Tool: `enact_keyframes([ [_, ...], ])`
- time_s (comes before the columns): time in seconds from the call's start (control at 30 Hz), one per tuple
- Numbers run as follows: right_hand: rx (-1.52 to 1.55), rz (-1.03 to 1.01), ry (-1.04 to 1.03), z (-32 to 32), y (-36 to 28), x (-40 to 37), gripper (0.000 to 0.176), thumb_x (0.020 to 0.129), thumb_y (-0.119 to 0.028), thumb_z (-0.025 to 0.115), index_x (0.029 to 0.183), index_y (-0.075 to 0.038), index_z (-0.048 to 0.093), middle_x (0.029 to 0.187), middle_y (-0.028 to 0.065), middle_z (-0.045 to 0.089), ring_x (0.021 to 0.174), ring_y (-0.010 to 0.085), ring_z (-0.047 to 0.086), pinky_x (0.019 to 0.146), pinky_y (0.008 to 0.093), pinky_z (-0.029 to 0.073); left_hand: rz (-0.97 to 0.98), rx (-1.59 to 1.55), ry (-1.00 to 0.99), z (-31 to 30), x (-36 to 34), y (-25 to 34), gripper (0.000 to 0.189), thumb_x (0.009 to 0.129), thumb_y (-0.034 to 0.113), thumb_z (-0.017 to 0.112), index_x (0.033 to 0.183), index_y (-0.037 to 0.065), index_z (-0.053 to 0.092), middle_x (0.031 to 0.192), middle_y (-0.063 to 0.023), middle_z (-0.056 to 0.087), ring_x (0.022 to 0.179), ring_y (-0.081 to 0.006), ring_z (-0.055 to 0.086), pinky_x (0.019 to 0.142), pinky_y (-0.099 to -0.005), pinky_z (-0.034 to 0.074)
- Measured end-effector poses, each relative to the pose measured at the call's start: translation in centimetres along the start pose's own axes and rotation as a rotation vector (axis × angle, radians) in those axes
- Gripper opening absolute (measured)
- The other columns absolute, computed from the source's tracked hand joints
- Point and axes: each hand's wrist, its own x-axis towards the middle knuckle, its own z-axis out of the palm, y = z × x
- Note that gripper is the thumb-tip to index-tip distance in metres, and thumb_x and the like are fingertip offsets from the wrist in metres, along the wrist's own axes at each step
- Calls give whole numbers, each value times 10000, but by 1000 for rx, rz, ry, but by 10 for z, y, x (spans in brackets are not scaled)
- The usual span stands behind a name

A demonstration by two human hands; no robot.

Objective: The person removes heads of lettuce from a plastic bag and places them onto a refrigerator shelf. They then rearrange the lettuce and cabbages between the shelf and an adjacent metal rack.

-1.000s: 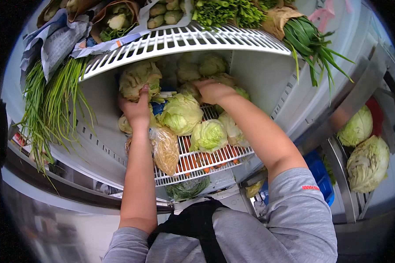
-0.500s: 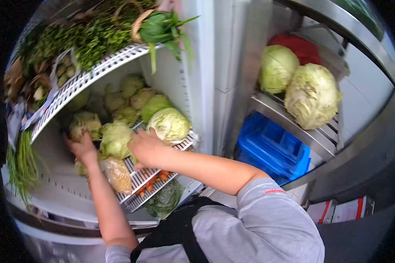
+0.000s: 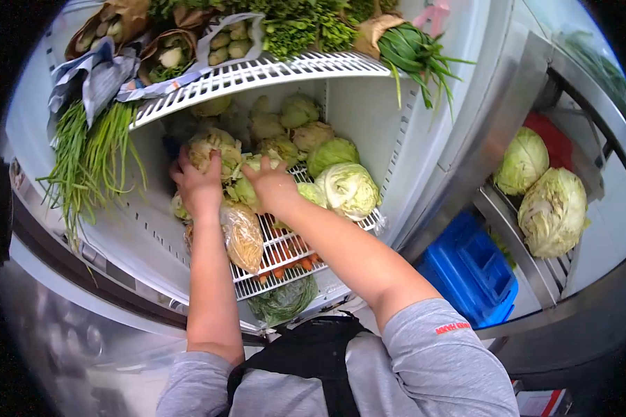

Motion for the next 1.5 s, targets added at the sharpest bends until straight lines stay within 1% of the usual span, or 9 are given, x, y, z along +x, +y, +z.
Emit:
enact_keyframes([
  [0.2,438,19,-61,-28,27,-4,1042,614,-233,858,1467,-119,271,1445,285,299,1287,452,419,1001,410,471,152,71,80,5,-2,-6,468,923,422,563,1376,359,464,1410,-184,364,1225,-390,440,1011,-501,377],
  [0.47,1008,67,101,-59,87,14,1032,692,-298,833,1458,34,227,1385,240,449,1296,299,438,1072,330,360,-25,-16,-26,7,1,-4,433,963,343,509,1389,326,439,1409,-188,388,1289,-367,397,1052,-502,314],
  [0.53,887,78,359,-72,87,34,980,706,-301,825,1456,-3,269,1347,202,506,1251,293,473,1062,326,369,23,-94,-8,10,0,-7,435,957,330,520,1385,307,447,1396,-194,403,1283,-374,400,1049,-502,317],
  [0.63,591,-186,380,-71,105,100,694,781,-367,759,1356,-94,484,1308,91,567,1168,254,514,1035,373,396,24,-120,-26,6,-1,-1,429,948,316,533,1371,278,470,1387,-202,411,1262,-401,405,1037,-495,337],
  [0.73,-276,-238,564,-47,110,160,592,862,-446,654,1335,-118,514,1382,117,511,1245,293,472,1066,411,362,-9,-82,-40,5,-2,2,404,945,306,537,1345,261,501,1393,-204,400,1228,-417,418,1022,-491,360],
  [0.77,-270,-345,833,-20,118,176,618,893,-580,487,1289,-110,548,1418,135,457,1193,345,519,1020,451,409,-11,-100,-50,4,-1,1,400,945,304,538,1341,256,506,1392,-202,400,1222,-421,419,1021,-492,362],
  [0.97,43,-145,437,-19,143,169,603,893,-563,498,1295,-115,541,1425,136,445,1199,347,513,1020,451,409,101,55,56,13,-1,-3,387,938,309,557,1315,228,522,1371,-198,413,1162,-429,445,1001,-496,375],
  [1.2,20,-113,556,26,131,213,588,895,-542,511,1303,-120,533,1432,138,431,1205,351,506,1020,450,409,85,32,16,16,-2,-4,382,933,304,570,1286,165,526,1343,-209,433,1132,-435,460,956,-506,402],
  [1.5,13,-52,326,-2,132,198,570,896,-515,528,1313,-127,522,1442,140,413,1214,355,497,1020,449,410,114,93,-17,23,-4,-7,395,952,303,538,1328,186,513,1373,-215,417,1213,-430,451,997,-490,395],
])
